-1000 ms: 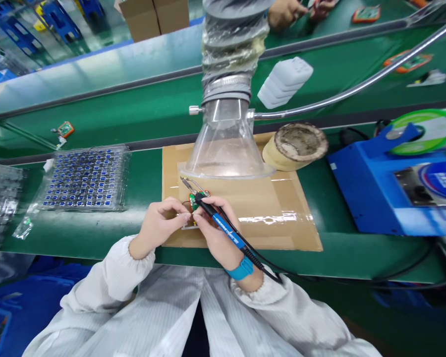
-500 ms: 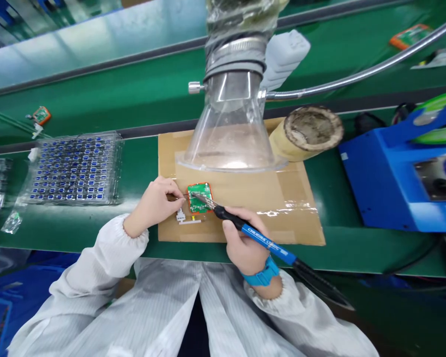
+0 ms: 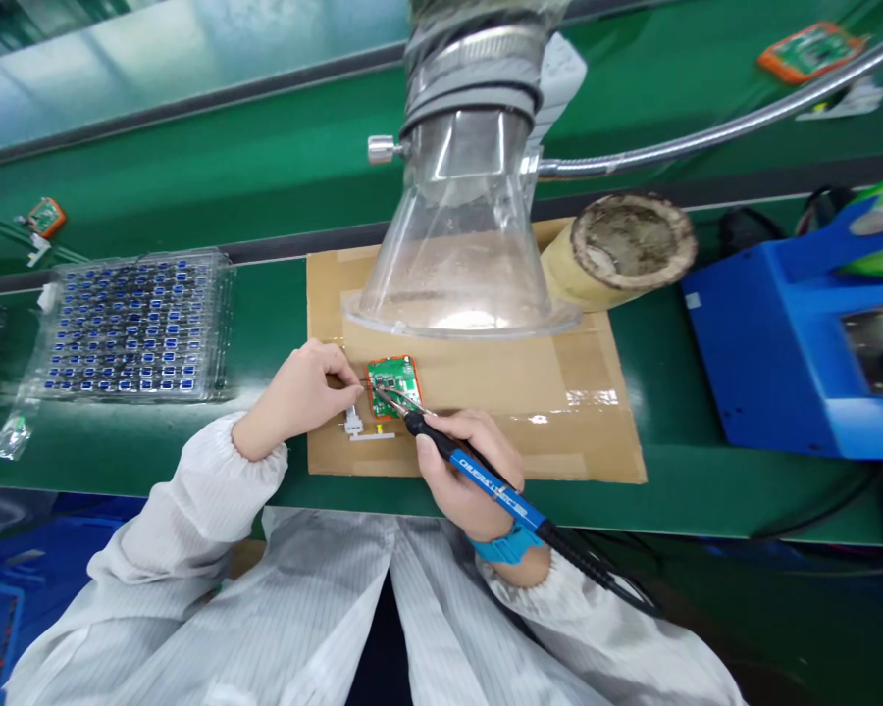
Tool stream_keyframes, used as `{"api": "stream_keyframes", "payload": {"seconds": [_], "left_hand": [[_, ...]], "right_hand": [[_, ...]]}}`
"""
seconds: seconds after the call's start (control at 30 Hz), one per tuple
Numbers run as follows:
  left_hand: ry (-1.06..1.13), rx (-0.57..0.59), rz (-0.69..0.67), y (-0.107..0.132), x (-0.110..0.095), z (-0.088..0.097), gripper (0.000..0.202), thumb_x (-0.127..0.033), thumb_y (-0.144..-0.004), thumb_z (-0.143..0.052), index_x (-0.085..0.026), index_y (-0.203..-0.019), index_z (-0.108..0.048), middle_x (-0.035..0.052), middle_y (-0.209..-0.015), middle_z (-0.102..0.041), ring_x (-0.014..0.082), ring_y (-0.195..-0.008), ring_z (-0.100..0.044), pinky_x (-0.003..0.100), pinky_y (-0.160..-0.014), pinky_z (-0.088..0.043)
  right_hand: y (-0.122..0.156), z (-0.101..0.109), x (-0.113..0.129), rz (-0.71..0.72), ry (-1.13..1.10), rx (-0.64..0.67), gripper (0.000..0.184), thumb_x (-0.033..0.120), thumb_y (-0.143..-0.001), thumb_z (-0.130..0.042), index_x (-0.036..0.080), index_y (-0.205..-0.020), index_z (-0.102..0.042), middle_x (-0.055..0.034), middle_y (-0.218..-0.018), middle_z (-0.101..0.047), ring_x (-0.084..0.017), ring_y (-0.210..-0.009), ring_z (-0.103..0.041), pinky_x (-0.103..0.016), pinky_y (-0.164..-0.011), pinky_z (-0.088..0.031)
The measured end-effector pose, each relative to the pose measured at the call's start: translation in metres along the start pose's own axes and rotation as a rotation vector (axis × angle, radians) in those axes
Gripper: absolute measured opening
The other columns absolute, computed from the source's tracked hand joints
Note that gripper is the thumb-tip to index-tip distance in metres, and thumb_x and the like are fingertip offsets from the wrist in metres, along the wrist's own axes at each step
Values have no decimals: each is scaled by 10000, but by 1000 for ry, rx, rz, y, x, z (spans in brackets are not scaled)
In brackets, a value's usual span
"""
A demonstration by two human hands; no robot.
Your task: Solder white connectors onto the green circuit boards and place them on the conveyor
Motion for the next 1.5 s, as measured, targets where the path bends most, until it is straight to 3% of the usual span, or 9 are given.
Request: {"api": "stream_keyframes", "payload": {"seconds": [0.83, 1.33, 1.5], "left_hand": [[6, 10, -4, -3, 0, 1, 164, -128, -773, -672, -202, -627, -679, 25, -803, -741, 227, -899, -603, 385, -842, -467], [5, 3, -17, -2, 1, 1, 153, -126, -763, -666, -200, -630, -686, 21, -805, -745, 220, -887, -597, 379, -838, -466], [11, -2, -26, -2, 2, 1, 153, -133, -766, -671, -204, -632, -687, 17, -803, -746, 219, -884, -598, 382, -849, -464]], "right_hand": [[4, 0, -2, -15, -7, -16, 159, 179, -862, -723, 259, -999, -712, -11, -832, -722, -199, -716, -687, -346, -663, -562], [4, -1, -5, 98, -21, 18, 271, 157, -848, -731, 293, -1081, -701, -8, -793, -690, -223, -695, -674, -393, -624, -534], [3, -2, -2, 88, 9, 27, 219, 198, -867, -728, 311, -1052, -697, -7, -776, -691, -228, -662, -664, -398, -613, -537]]}}
Point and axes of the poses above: each hand's wrist, its own y-axis away from the middle knuckle, its own z-axis out of the back of the hand, x = y × z, the point moved 1 cm from there along -y, towards the middle knuckle
